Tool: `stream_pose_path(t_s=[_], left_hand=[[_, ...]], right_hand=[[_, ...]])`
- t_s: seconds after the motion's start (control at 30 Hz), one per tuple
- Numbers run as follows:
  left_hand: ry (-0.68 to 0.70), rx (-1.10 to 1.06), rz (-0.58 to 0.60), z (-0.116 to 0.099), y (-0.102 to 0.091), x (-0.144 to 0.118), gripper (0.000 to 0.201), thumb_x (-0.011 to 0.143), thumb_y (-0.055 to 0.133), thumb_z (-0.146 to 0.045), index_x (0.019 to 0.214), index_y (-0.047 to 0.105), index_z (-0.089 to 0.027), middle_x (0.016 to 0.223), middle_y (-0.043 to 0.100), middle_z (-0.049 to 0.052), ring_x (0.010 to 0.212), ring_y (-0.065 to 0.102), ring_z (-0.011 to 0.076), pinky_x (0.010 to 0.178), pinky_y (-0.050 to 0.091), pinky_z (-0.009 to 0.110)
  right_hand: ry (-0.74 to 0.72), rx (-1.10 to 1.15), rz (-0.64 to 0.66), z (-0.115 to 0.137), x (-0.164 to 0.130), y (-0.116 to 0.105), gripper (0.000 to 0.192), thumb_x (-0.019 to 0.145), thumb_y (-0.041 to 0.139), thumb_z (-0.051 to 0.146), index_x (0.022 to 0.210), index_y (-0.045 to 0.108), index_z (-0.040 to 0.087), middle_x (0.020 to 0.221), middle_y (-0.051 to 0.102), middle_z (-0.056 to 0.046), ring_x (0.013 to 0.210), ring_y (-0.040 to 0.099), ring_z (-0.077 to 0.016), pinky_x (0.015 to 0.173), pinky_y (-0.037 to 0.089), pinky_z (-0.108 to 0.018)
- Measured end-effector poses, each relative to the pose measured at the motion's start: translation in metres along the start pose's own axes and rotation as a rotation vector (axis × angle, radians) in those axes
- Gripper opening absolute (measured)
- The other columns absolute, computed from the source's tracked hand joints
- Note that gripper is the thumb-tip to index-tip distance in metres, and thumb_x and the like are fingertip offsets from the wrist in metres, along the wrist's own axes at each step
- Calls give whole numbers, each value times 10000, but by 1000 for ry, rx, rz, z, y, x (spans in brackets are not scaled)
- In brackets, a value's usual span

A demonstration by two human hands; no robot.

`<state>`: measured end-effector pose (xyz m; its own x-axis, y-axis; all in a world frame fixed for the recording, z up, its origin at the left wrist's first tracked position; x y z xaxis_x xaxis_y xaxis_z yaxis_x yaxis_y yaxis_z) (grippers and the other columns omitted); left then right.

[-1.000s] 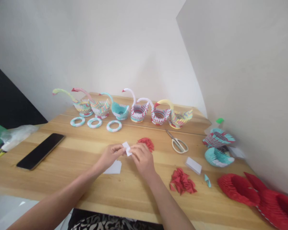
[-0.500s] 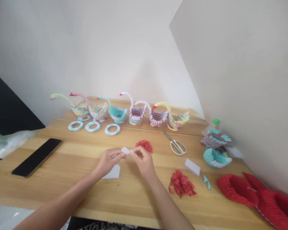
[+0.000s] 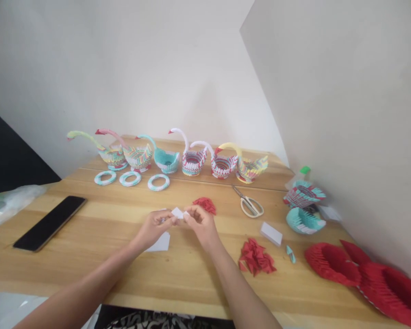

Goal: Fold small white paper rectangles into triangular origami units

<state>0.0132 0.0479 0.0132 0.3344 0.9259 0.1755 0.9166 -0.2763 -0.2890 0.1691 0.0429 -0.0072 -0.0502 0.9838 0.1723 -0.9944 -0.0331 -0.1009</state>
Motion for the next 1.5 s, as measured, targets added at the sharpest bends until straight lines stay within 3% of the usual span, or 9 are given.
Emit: stream_pose_path(t_s=[0.17, 0.33, 0.5, 0.6, 0.8, 1.03, 1.23, 1.37, 1.5], left_hand=[[-76, -169, 13, 4, 6, 1, 202, 743, 633, -348, 695, 654, -152, 700, 663, 24, 684, 568, 158, 655, 407, 237], [-184, -419, -12, 11, 7, 2, 241, 712, 665, -371, 680, 609, -139, 657, 616, 9, 630, 528, 121, 642, 404, 229], [-142, -254, -19, 12, 1, 2, 208, 721, 647, -347, 679, 605, -149, 655, 618, 7, 633, 530, 124, 635, 407, 231], [-89, -112, 11, 9, 2, 1, 171, 738, 633, -325, 686, 622, -162, 691, 651, 16, 667, 556, 136, 633, 410, 228], [-284, -482, 106, 17, 11, 1, 269, 691, 706, -397, 751, 646, -141, 665, 677, 27, 599, 602, 133, 651, 456, 254], [-295, -447, 63, 19, 6, 2, 253, 675, 728, -379, 712, 685, -133, 646, 686, 34, 598, 613, 132, 638, 453, 235], [-327, -481, 28, 16, 1, 2, 241, 672, 729, -360, 659, 665, -128, 601, 657, 19, 553, 592, 114, 594, 442, 221], [-368, -636, 57, 19, 2, 2, 227, 636, 746, -319, 636, 644, -117, 583, 641, 19, 519, 569, 107, 558, 435, 225], [-391, -746, 87, 19, 4, 1, 210, 614, 740, -287, 630, 625, -112, 591, 635, 22, 509, 552, 102, 546, 426, 231]], right_hand=[[-62, -49, -114, 5, -7, 4, 224, 789, 619, 357, 933, 631, 186, 759, 601, -13, 693, 571, -149, 646, 477, -258], [-83, -42, -84, 3, -11, 12, 281, 805, 606, 309, 1063, 606, 197, 795, 610, -18, 738, 596, -155, 707, 497, -282], [-53, -20, 84, 3, -7, 16, 277, 804, 608, 312, 1052, 629, 191, 874, 654, -44, 803, 624, -177, 738, 509, -299], [-61, -82, 52, 5, -5, 10, 198, 799, 613, 330, 917, 665, 180, 802, 661, -33, 737, 617, -167, 695, 504, -284], [-67, -95, -31, 3, -5, 5, 154, 804, 612, 330, 820, 654, 182, 765, 665, -18, 697, 609, -159, 659, 484, -262], [-59, -113, -34, 7, -6, 4, 173, 841, 572, 344, 884, 637, 190, 796, 664, -24, 722, 616, -163, 680, 486, -274], [-378, -382, -47, 26, -9, 4, 110, 858, 565, 221, 858, 675, 214, 820, 662, -36, 774, 603, -175, 723, 476, -315], [-637, -536, 19, 32, -13, 4, 215, 865, 523, 129, 940, 694, 235, 835, 657, -53, 788, 587, -186, 706, 475, -343], [-770, -628, 80, 36, -16, 4, 277, 852, 518, 84, 1009, 690, 234, 856, 662, -66, 787, 576, -187, 662, 471, -328]])
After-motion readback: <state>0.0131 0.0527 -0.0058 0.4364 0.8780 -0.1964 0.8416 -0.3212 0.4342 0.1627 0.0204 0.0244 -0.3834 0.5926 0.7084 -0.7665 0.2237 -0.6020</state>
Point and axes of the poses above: each hand's wrist, its own x-axis towards the middle knuckle, its own y-axis out of the palm, z = x × y, the point moved 5 cm from there along x, towards the middle knuckle
